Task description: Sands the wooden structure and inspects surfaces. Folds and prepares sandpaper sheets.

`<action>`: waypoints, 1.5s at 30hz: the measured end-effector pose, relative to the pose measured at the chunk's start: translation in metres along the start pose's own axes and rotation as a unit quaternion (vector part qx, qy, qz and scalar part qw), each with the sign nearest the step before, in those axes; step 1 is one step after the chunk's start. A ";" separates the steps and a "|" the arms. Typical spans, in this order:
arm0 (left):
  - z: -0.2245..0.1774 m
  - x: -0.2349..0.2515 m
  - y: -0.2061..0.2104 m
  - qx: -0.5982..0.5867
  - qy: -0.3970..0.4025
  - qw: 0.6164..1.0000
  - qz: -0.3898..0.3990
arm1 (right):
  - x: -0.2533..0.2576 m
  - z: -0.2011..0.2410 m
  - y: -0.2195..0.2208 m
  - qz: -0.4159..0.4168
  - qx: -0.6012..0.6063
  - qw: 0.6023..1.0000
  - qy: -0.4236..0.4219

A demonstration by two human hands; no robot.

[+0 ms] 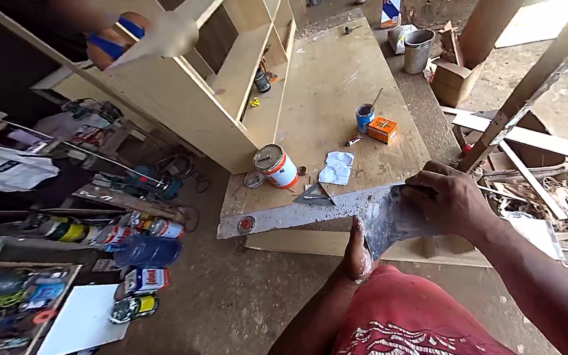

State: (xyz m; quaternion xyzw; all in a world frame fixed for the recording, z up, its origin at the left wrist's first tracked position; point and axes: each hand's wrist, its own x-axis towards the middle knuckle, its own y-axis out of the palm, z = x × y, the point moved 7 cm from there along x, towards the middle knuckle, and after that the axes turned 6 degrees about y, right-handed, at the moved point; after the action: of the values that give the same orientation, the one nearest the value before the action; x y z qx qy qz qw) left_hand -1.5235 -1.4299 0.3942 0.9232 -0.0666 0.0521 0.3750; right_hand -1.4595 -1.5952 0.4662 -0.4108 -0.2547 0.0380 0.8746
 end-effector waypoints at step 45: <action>0.004 0.017 -0.005 0.031 -0.082 0.994 0.060 | 0.027 0.020 0.020 0.066 0.107 0.991 -0.051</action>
State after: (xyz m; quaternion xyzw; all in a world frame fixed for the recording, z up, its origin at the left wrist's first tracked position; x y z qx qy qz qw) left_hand -1.5059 -1.4307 0.3900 0.9297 -0.1508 0.0007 0.3360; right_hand -1.4425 -1.5605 0.4734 -0.3282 -0.2659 0.1440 0.8949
